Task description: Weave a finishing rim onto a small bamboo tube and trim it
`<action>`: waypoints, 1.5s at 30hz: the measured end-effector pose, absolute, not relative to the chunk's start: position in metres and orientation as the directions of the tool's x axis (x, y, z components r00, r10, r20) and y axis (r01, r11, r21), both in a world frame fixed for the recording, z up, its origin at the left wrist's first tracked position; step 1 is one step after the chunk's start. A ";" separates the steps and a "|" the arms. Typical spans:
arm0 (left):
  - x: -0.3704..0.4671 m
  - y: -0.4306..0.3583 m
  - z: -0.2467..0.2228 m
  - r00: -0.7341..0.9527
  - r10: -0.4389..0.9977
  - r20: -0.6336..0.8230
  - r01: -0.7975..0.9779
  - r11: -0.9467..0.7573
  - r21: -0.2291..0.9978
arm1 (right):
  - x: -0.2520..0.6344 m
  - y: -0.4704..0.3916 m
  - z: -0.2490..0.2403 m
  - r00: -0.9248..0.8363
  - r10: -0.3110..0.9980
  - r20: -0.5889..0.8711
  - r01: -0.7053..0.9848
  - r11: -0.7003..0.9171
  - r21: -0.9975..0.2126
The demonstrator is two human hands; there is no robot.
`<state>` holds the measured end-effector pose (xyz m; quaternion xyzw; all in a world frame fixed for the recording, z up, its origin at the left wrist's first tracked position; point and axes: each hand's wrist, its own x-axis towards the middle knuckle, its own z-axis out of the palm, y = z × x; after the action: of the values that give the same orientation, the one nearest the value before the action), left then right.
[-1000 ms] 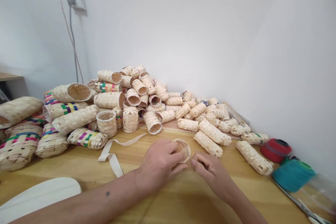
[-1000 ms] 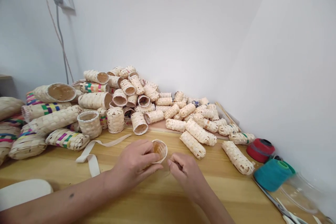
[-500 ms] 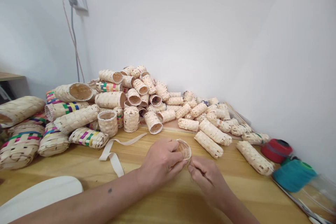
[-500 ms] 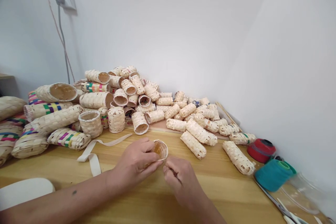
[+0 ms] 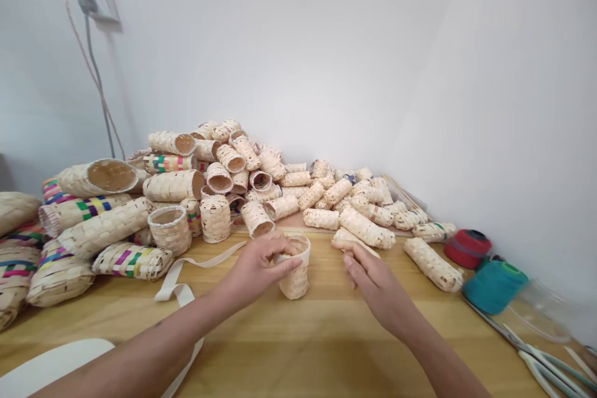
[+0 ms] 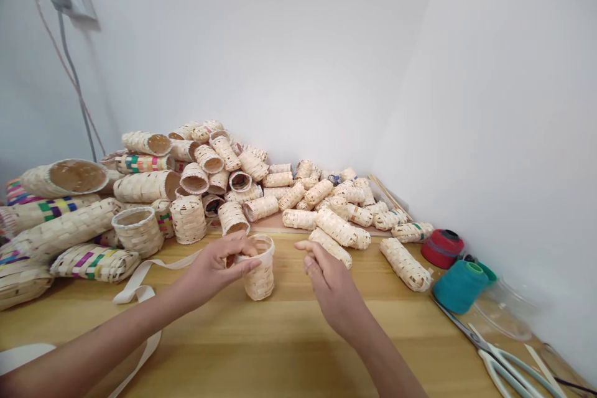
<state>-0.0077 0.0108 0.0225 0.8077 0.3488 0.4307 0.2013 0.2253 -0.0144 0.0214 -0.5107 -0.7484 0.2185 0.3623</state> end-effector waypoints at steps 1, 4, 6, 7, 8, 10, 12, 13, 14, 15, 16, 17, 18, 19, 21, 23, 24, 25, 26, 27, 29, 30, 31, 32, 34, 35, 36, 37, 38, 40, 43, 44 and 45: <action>-0.008 0.011 0.023 0.390 0.744 0.543 0.373 -0.667 0.645 | 0.223 -0.016 0.021 -0.231 0.917 0.324 0.598 0.397 -0.696; -0.009 0.011 0.024 0.410 0.754 0.513 0.319 -0.646 0.694 | 0.215 -0.019 0.018 -0.244 0.921 0.305 0.525 0.389 -0.757; -0.008 0.010 0.024 0.430 0.757 0.492 0.288 -0.631 0.721 | 0.210 -0.021 0.017 -0.233 0.924 0.305 0.483 0.382 -0.788; -0.008 0.009 0.024 0.440 0.761 0.477 0.277 -0.620 0.734 | 0.209 -0.021 0.017 -0.236 0.918 0.320 0.478 0.396 -0.784; -0.008 0.009 0.024 0.447 0.765 0.463 0.269 -0.609 0.746 | 0.208 -0.021 0.017 -0.246 0.906 0.343 0.479 0.422 -0.770; -0.007 0.008 0.023 0.453 0.777 0.438 0.261 -0.585 0.768 | 0.207 -0.022 0.018 -0.286 0.868 0.407 0.488 0.497 -0.717; -0.006 0.007 0.023 0.453 0.783 0.427 0.254 -0.573 0.779 | 0.207 -0.021 0.018 -0.324 0.820 0.472 0.491 0.572 -0.657; -0.006 0.007 0.023 0.454 0.782 0.427 0.250 -0.572 0.782 | 0.207 -0.021 0.018 -0.335 0.800 0.497 0.496 0.598 -0.630; -0.006 0.007 0.023 0.456 0.780 0.428 0.246 -0.573 0.782 | 0.207 -0.021 0.017 -0.341 0.787 0.514 0.505 0.614 -0.606; -0.006 0.006 0.023 0.461 0.777 0.428 0.243 -0.575 0.781 | 0.207 -0.021 0.017 -0.343 0.781 0.522 0.518 0.621 -0.588; -0.006 0.006 0.023 0.465 0.773 0.430 0.239 -0.578 0.780 | 0.207 -0.021 0.016 -0.338 0.782 0.523 0.534 0.617 -0.578; -0.006 0.005 0.024 0.470 0.769 0.433 0.237 -0.583 0.778 | 0.207 -0.021 0.016 -0.328 0.787 0.522 0.549 0.609 -0.572; -0.006 0.005 0.024 0.472 0.766 0.437 0.236 -0.588 0.774 | 0.207 -0.021 0.015 -0.318 0.792 0.522 0.562 0.601 -0.568; -0.005 0.004 0.024 0.473 0.763 0.441 0.237 -0.592 0.770 | 0.208 -0.021 0.015 -0.310 0.793 0.524 0.570 0.596 -0.565; -0.005 0.004 0.024 0.472 0.759 0.449 0.239 -0.601 0.763 | 0.208 -0.021 0.015 -0.301 0.789 0.536 0.572 0.599 -0.561; -0.005 0.003 0.024 0.472 0.757 0.451 0.245 -0.604 0.758 | 0.208 -0.021 0.015 -0.307 0.779 0.546 0.564 0.611 -0.556; -0.005 0.003 0.023 0.472 0.757 0.451 0.244 -0.604 0.758 | 0.208 -0.021 0.016 -0.311 0.778 0.546 0.561 0.614 -0.555; -0.004 0.003 0.023 0.473 0.756 0.453 0.239 -0.605 0.760 | 0.208 -0.021 0.016 -0.313 0.777 0.546 0.558 0.616 -0.556; -0.004 0.003 0.023 0.474 0.755 0.454 0.232 -0.604 0.763 | 0.208 -0.021 0.016 -0.315 0.777 0.545 0.556 0.617 -0.557; -0.004 0.003 0.023 0.475 0.754 0.454 0.222 -0.601 0.768 | 0.208 -0.021 0.016 -0.316 0.777 0.544 0.556 0.616 -0.558; -0.003 0.003 0.023 0.476 0.752 0.456 0.200 -0.597 0.777 | 0.208 -0.021 0.016 -0.318 0.778 0.543 0.558 0.616 -0.557; -0.003 0.003 0.023 0.475 0.753 0.456 0.195 -0.595 0.780 | 0.208 -0.021 0.016 -0.319 0.777 0.542 0.558 0.617 -0.556; -0.003 0.003 0.023 0.474 0.753 0.457 0.193 -0.595 0.780 | 0.208 -0.021 0.015 -0.322 0.777 0.541 0.559 0.617 -0.554; -0.003 0.004 0.024 0.472 0.753 0.458 0.194 -0.596 0.779 | 0.207 -0.021 0.015 -0.323 0.778 0.539 0.561 0.616 -0.553; -0.002 0.004 0.024 0.469 0.752 0.464 0.205 -0.603 0.771 | 0.207 -0.020 0.015 -0.321 0.780 0.537 0.564 0.613 -0.553; -0.002 0.003 0.024 0.469 0.750 0.467 0.212 -0.608 0.765 | 0.207 -0.020 0.015 -0.319 0.780 0.538 0.566 0.612 -0.552; -0.002 0.003 0.024 0.470 0.746 0.472 0.219 -0.617 0.756 | 0.207 -0.020 0.015 -0.319 0.779 0.539 0.567 0.613 -0.550; -0.001 0.002 0.024 0.470 0.742 0.479 0.231 -0.627 0.744 | 0.207 -0.021 0.015 -0.319 0.778 0.542 0.567 0.615 -0.548; -0.001 0.001 0.024 0.465 0.736 0.493 0.249 -0.643 0.725 | 0.207 -0.021 0.016 -0.320 0.774 0.546 0.567 0.619 -0.544; 0.001 -0.002 0.023 0.443 0.704 0.555 0.308 -0.701 0.643 | 0.207 -0.023 0.018 -0.323 0.768 0.554 0.565 0.626 -0.538; 0.003 -0.007 0.021 0.415 0.586 0.696 0.444 -0.798 0.408 | 0.204 -0.026 0.020 -0.307 0.783 0.541 0.560 0.608 -0.562; 0.004 -0.008 0.020 0.418 0.538 0.732 0.480 -0.815 0.324 | 0.203 -0.026 0.020 -0.301 0.794 0.528 0.560 0.595 -0.576; 0.005 -0.010 0.019 0.426 0.496 0.756 0.508 -0.823 0.254 | 0.202 -0.027 0.019 -0.295 0.805 0.514 0.561 0.582 -0.589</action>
<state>0.0045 -0.0095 0.0188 0.8444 0.2973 0.4457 -0.0064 0.2020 -0.0266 0.0191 -0.4322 -0.7906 0.1498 0.4072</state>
